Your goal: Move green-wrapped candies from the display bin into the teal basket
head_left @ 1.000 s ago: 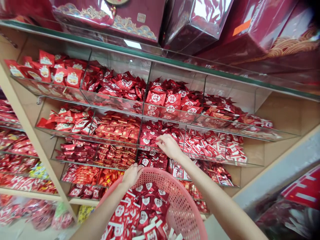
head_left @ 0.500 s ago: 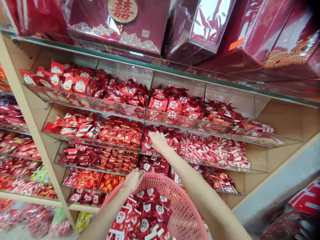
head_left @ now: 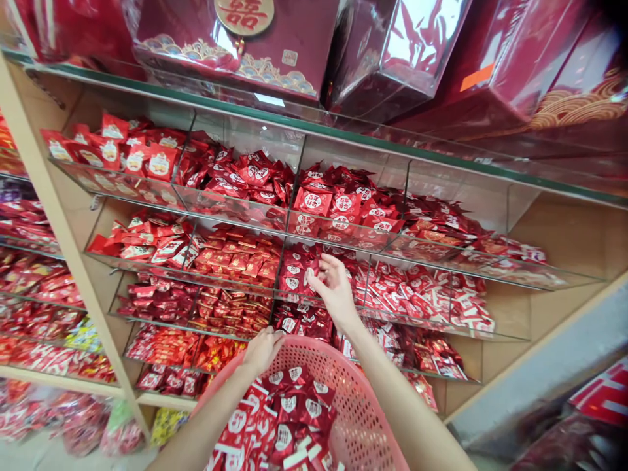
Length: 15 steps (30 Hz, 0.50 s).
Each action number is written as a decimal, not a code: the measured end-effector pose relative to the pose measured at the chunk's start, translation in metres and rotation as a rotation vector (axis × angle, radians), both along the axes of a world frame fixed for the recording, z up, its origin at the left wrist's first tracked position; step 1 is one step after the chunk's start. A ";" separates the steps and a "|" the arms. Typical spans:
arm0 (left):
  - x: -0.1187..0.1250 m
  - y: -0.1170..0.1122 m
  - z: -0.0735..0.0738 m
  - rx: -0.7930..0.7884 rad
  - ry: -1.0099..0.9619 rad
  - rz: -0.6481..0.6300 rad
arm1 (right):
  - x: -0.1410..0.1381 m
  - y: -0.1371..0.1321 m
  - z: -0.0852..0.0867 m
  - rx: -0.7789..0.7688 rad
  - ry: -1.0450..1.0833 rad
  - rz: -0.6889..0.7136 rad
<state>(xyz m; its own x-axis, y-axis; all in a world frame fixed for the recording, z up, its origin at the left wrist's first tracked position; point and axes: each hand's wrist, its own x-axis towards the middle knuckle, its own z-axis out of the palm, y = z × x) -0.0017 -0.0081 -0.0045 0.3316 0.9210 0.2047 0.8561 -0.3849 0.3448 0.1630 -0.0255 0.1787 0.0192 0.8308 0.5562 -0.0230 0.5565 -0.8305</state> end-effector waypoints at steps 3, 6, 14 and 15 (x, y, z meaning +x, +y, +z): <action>0.000 0.001 -0.001 0.006 -0.003 0.001 | -0.002 -0.026 -0.026 -0.279 0.319 0.240; 0.000 0.001 0.001 -0.005 0.008 0.001 | -0.003 -0.039 -0.058 -0.478 0.505 0.350; 0.001 -0.001 0.009 -0.035 0.055 -0.001 | 0.004 -0.038 -0.123 -0.911 0.573 0.406; 0.001 -0.002 0.009 -0.033 0.044 -0.003 | 0.005 -0.038 -0.129 -0.959 0.573 0.416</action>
